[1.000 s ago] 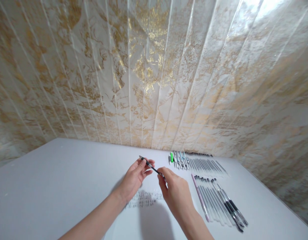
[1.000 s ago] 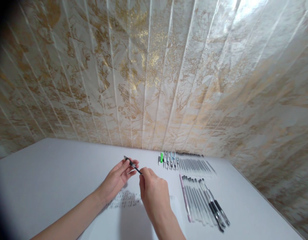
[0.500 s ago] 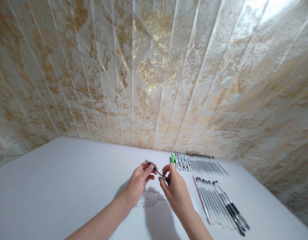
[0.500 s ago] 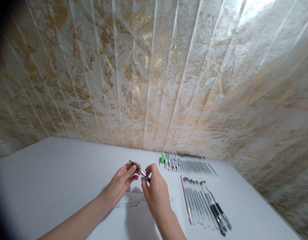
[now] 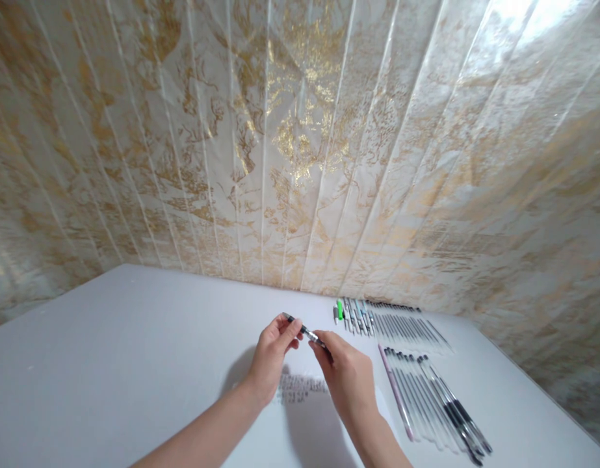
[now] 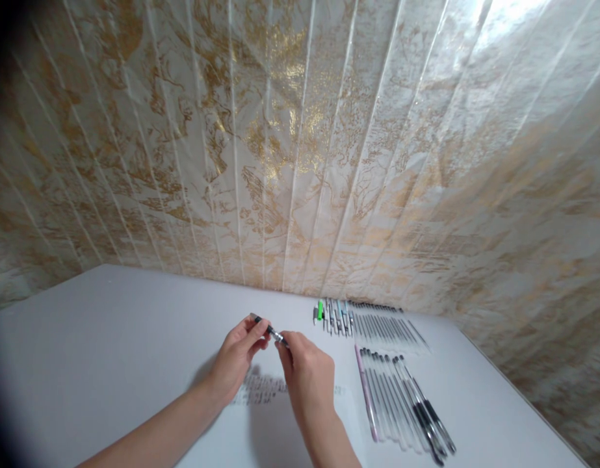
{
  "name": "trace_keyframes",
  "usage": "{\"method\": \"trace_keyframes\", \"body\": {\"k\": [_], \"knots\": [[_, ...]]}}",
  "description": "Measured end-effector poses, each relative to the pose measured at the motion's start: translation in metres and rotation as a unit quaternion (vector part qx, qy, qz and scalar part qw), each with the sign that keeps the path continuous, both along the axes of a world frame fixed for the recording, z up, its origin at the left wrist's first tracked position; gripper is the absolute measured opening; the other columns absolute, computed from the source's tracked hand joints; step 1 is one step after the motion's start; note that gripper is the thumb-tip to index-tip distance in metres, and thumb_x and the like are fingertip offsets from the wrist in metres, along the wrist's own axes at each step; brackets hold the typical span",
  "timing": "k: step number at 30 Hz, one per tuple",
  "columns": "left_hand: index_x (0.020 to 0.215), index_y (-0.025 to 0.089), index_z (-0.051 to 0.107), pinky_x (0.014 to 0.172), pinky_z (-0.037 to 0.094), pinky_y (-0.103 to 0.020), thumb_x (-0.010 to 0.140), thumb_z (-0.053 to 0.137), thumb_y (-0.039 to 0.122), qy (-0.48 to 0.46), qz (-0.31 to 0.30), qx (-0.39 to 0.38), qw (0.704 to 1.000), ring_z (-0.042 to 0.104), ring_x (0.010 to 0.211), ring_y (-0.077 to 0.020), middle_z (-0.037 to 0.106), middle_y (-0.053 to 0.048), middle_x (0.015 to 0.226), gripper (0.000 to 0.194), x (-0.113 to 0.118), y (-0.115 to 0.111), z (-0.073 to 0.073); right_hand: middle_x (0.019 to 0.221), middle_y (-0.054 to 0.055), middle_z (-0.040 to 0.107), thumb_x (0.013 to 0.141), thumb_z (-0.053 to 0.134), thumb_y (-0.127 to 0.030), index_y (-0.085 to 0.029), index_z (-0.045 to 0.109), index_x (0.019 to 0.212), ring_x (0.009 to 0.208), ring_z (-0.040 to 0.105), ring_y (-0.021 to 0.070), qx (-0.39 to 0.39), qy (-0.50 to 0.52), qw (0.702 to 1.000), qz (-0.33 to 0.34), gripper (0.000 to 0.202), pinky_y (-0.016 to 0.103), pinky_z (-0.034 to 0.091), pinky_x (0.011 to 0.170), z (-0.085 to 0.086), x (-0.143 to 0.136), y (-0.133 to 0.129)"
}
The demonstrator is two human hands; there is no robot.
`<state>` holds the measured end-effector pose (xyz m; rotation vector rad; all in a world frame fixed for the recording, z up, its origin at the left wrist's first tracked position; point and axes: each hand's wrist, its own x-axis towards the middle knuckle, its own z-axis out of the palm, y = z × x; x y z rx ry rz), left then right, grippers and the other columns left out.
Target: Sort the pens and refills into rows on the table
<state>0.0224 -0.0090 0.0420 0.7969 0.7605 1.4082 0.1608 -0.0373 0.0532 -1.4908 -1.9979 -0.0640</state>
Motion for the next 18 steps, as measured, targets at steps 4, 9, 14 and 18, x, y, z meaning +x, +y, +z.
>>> {"method": "trace_keyframes", "body": {"k": [4, 9, 14, 18], "knots": [[0.070, 0.018, 0.058, 0.063, 0.040, -0.024, 0.066, 0.081, 0.043, -0.013, 0.032, -0.019, 0.999, 0.047, 0.061, -0.0103, 0.055, 0.004, 0.065, 0.035, 0.001, -0.002, 0.001, 0.081, 0.006, 0.069, 0.098, 0.039, -0.028, -0.019, 0.063, 0.105, 0.073, 0.063, 0.0190, 0.083, -0.039, 0.996, 0.012, 0.027, 0.026, 0.040, 0.065, 0.002, -0.005, -0.002], [0.073, 0.016, 0.063, 0.065, 0.040, -0.024, 0.066, 0.081, 0.043, -0.002, 0.023, -0.009, 1.000, 0.049, 0.066, -0.0113, 0.058, 0.002, 0.068, 0.033, -0.003, 0.001, 0.003, 0.072, 0.003, 0.065, 0.097, 0.040, -0.035, -0.019, 0.056, 0.089, 0.059, 0.058, 0.0156, 0.006, 0.074, 0.997, 0.023, 0.024, 0.024, 0.040, 0.057, 0.005, -0.001, -0.002], [0.085, 0.016, 0.071, 0.068, 0.040, -0.024, 0.066, 0.081, 0.038, -0.023, -0.044, -0.003, 0.999, 0.053, 0.076, -0.0131, 0.065, -0.002, 0.084, 0.031, -0.003, 0.000, 0.002, 0.052, -0.003, 0.054, 0.097, 0.036, -0.044, -0.021, 0.051, 0.072, 0.049, 0.050, 0.0131, -0.172, 0.216, 0.960, 0.042, 0.037, 0.023, 0.034, 0.052, 0.007, 0.006, 0.004], [0.088, 0.018, 0.071, 0.069, 0.041, -0.023, 0.071, 0.078, 0.033, -0.051, -0.069, -0.002, 0.996, 0.053, 0.077, -0.0127, 0.064, -0.001, 0.088, 0.023, -0.004, 0.000, 0.004, 0.057, -0.003, 0.057, 0.095, 0.034, -0.048, -0.020, 0.052, 0.082, 0.049, 0.047, 0.0130, -0.235, 0.306, 0.919, 0.086, 0.036, 0.023, 0.036, 0.052, 0.003, 0.009, 0.009]]}}
